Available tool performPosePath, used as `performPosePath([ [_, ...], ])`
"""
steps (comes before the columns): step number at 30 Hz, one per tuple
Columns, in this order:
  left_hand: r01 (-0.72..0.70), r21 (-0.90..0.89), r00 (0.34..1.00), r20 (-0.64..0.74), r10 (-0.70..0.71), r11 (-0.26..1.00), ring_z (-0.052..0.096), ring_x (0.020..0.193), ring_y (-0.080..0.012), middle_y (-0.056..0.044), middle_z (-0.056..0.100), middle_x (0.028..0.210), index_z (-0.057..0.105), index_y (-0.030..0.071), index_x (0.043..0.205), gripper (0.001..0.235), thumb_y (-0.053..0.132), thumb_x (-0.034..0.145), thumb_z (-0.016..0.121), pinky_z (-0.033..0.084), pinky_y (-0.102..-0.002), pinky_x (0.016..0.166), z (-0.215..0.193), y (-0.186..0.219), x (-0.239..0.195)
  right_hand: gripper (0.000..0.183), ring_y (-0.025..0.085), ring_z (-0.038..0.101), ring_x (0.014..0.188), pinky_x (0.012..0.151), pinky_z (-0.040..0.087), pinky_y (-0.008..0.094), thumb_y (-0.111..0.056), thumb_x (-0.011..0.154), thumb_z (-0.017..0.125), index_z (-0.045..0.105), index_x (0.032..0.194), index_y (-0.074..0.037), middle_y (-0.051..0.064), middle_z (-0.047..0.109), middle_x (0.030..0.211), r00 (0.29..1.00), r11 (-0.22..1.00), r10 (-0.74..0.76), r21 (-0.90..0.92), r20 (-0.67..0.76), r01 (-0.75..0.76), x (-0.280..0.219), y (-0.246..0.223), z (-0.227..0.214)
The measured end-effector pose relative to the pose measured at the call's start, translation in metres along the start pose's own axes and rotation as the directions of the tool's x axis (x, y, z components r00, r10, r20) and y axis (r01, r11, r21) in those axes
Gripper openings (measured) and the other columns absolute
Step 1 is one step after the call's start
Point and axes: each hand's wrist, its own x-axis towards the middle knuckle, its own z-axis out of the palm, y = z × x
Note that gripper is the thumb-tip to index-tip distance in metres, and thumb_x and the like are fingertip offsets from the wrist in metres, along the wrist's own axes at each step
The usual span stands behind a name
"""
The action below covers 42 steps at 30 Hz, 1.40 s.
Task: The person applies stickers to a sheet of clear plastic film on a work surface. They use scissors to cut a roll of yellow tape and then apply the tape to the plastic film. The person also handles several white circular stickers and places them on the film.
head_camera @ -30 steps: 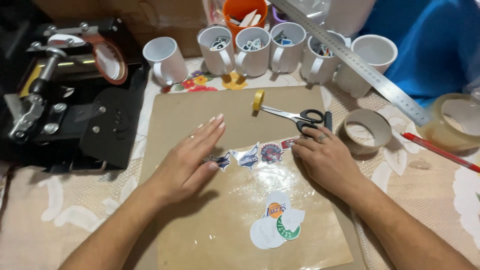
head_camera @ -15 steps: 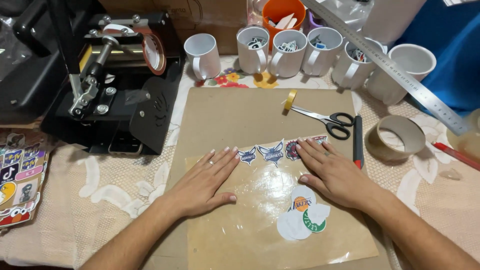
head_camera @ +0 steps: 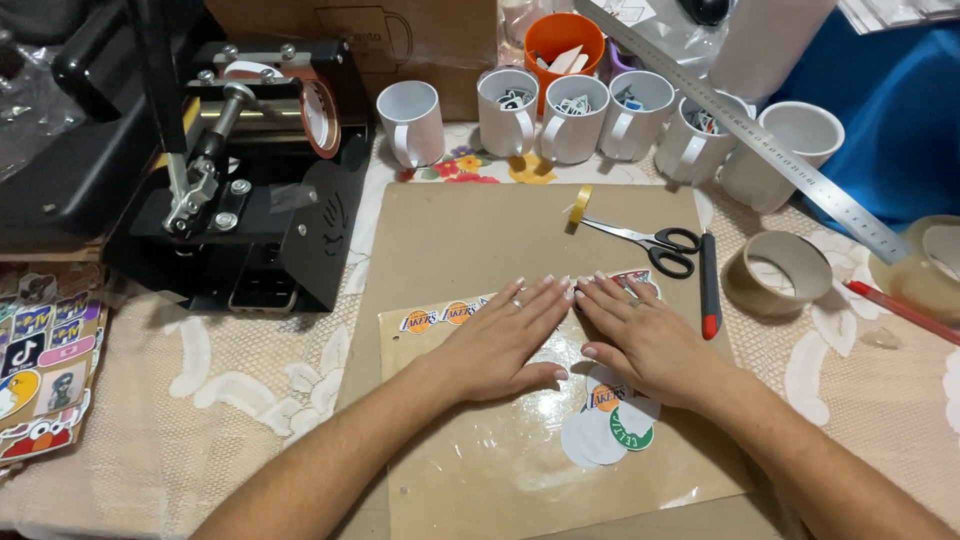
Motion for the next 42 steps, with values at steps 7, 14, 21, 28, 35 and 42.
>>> performPosePath([
  [7, 0.006, -0.038, 0.998, 0.065, -0.003, 0.999, 0.025, 0.151, -0.0340, -0.020, 0.029, 0.162, 0.026, 0.004, 0.157, 0.094, 0.074, 0.094, 0.026, 0.012, -0.052, 0.124, -0.002, -0.008, 0.007, 0.056, 0.037, 0.041, 0.144, 0.116, 0.033, 0.051, -0.035, 0.094, 0.060, 0.054, 0.143, -0.008, 0.016, 0.057, 0.143, 0.952, 0.981, 0.192, 0.072, -0.237, -0.179, -0.005, 0.028, -0.036],
  [14, 0.028, -0.060, 0.993, 0.116, -0.021, 0.998, 0.023, 0.152, -0.0317, -0.017, 0.026, 0.164, 0.025, 0.006, 0.158, 0.097, 0.077, 0.092, 0.027, 0.009, -0.052, 0.124, -0.014, -0.005, 0.008, 0.038, 0.030, 0.068, 0.106, 0.089, 0.055, 0.041, -0.047, 0.091, 0.067, 0.075, 0.113, -0.018, 0.007, 0.075, 0.099, 0.781, 0.801, 0.557, 0.431, -0.283, -0.415, 0.070, 0.026, -0.056],
  [21, 0.068, -0.066, 0.993, 0.106, -0.061, 0.995, 0.018, 0.154, -0.0293, -0.015, 0.023, 0.166, 0.022, 0.008, 0.159, 0.100, 0.079, 0.089, 0.027, 0.003, -0.051, 0.125, -0.013, 0.002, 0.006, 0.056, 0.037, 0.072, 0.086, 0.073, 0.054, 0.041, -0.070, 0.080, 0.069, 0.078, 0.075, -0.015, 0.011, 0.071, 0.072, 0.633, 0.576, 0.767, 0.550, -0.107, -0.605, 0.119, 0.034, -0.031],
  [28, 0.042, -0.441, 0.943, -0.278, -0.181, 0.897, 0.017, 0.153, -0.0363, -0.015, 0.022, 0.167, 0.015, 0.012, 0.161, 0.097, 0.076, 0.089, 0.032, 0.007, -0.054, 0.125, -0.014, -0.020, -0.007, 0.029, 0.017, 0.071, 0.050, 0.061, 0.056, 0.025, -0.048, 0.078, 0.071, 0.076, 0.081, -0.021, 0.003, 0.067, 0.055, 0.567, 0.422, 0.822, 0.733, -0.060, -0.533, 0.100, 0.025, -0.037],
  [35, -0.135, -0.562, 0.675, -0.655, -0.339, 0.816, 0.063, 0.121, -0.0239, -0.002, 0.068, 0.120, 0.067, 0.016, 0.126, 0.030, 0.025, 0.097, 0.066, 0.045, -0.039, 0.106, -0.035, -0.024, -0.006, 0.031, 0.024, 0.072, 0.089, 0.085, 0.060, 0.037, -0.024, 0.098, 0.068, 0.070, 0.113, 0.003, 0.021, 0.070, 0.096, 0.719, 0.429, 0.639, 0.902, -0.274, -0.038, 0.031, -0.019, -0.078],
  [42, -0.179, -0.640, 0.779, -0.556, -0.290, 0.747, 0.053, 0.131, -0.0458, -0.023, 0.057, 0.140, 0.046, 0.009, 0.149, 0.074, 0.011, 0.084, 0.081, 0.045, -0.057, 0.107, -0.056, 0.004, 0.045, 0.031, 0.018, 0.073, 0.079, 0.078, 0.064, 0.035, -0.027, 0.101, 0.061, 0.069, 0.111, 0.001, 0.013, 0.070, 0.093, 0.752, 0.193, 0.619, 0.972, -0.224, 0.131, 0.025, -0.021, -0.085],
])
